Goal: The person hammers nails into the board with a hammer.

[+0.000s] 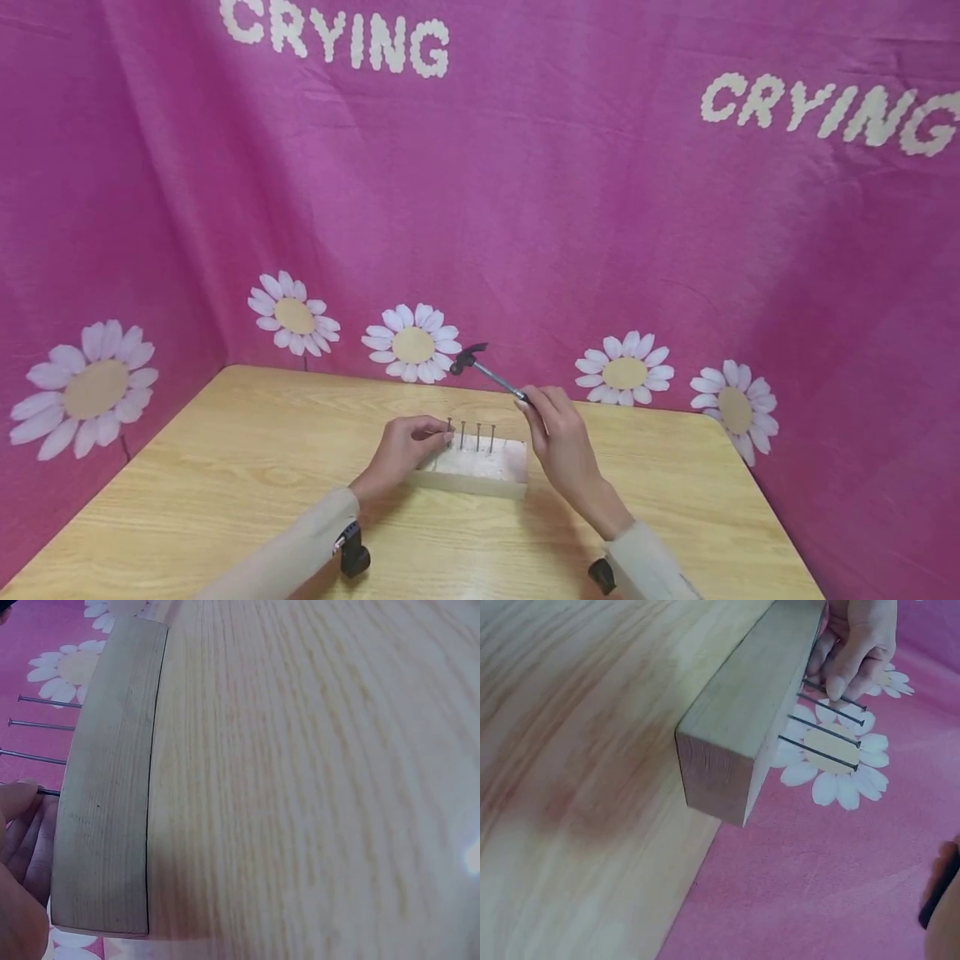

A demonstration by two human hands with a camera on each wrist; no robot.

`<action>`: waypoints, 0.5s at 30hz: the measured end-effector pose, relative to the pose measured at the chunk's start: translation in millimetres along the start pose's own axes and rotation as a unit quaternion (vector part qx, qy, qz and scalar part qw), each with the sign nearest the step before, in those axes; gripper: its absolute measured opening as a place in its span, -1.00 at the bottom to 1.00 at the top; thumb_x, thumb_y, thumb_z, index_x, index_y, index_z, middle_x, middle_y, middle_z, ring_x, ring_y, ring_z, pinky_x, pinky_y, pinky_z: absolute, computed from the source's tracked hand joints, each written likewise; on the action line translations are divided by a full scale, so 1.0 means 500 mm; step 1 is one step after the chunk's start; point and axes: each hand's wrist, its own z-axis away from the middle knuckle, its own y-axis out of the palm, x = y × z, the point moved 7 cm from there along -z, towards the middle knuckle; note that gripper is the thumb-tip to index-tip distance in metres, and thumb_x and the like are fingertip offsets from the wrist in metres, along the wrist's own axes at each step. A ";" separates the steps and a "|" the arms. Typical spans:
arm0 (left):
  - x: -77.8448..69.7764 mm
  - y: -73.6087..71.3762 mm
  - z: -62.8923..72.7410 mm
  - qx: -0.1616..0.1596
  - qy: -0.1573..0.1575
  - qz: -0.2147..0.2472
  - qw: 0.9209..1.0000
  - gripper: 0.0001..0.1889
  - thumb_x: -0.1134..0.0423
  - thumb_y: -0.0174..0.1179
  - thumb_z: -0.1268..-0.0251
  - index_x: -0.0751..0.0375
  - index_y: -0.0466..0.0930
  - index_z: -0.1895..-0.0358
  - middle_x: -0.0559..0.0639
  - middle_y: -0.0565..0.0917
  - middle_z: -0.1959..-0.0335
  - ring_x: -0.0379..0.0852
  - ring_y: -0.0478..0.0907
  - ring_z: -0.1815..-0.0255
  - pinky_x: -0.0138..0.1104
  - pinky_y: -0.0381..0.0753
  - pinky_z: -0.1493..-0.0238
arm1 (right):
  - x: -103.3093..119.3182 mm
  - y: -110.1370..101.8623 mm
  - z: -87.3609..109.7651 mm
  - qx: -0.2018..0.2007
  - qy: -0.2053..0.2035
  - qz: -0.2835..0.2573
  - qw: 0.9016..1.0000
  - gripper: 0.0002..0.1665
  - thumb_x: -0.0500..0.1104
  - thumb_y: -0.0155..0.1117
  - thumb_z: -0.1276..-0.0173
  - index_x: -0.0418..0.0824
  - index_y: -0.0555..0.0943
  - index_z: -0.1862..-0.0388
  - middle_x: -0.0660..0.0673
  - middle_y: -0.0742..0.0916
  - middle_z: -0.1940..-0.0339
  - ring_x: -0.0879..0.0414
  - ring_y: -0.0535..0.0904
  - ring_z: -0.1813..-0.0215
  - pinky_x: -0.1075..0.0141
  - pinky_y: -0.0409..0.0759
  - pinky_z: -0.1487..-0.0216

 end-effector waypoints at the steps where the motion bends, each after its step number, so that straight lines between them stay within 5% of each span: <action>1: 0.000 0.000 0.000 0.000 0.001 0.001 1.000 -0.86 0.31 0.37 -0.42 0.26 0.83 0.08 0.02 0.84 0.13 -0.20 0.73 0.18 -0.46 0.65 0.11 | 0.002 0.004 0.000 0.018 -0.006 0.005 1.000 -0.70 -0.53 0.45 -0.23 -0.35 0.73 0.06 -0.08 0.69 0.30 0.13 0.52 0.28 0.38 0.50 0.25; 5: 0.002 0.002 0.000 0.005 -0.003 0.004 1.000 -0.86 0.31 0.37 -0.42 0.25 0.83 0.07 0.02 0.85 0.14 -0.21 0.72 0.17 -0.45 0.65 0.10 | 0.010 0.022 0.004 0.088 -0.046 0.041 0.994 -0.76 -0.47 0.50 -0.22 -0.32 0.73 0.13 -0.02 0.68 0.36 0.15 0.53 0.30 0.26 0.55 0.24; 11: 0.007 0.003 0.004 0.007 -0.013 0.006 1.000 -0.84 0.31 0.36 -0.43 0.27 0.82 0.05 0.00 0.84 0.12 -0.22 0.71 0.15 -0.47 0.64 0.10 | 0.003 0.002 0.003 0.032 -0.010 0.008 0.999 -0.71 -0.51 0.45 -0.24 -0.36 0.73 0.05 -0.07 0.69 0.30 0.14 0.51 0.28 0.34 0.49 0.28; 15: 0.005 0.000 0.002 -0.001 0.000 -0.006 1.000 -0.87 0.30 0.37 -0.42 0.23 0.83 0.08 -0.02 0.84 0.16 -0.24 0.71 0.18 -0.45 0.64 0.09 | 0.007 0.020 0.007 0.078 -0.028 0.031 0.996 -0.79 -0.47 0.46 -0.27 -0.35 0.72 0.12 -0.04 0.67 0.34 0.16 0.51 0.30 0.34 0.53 0.29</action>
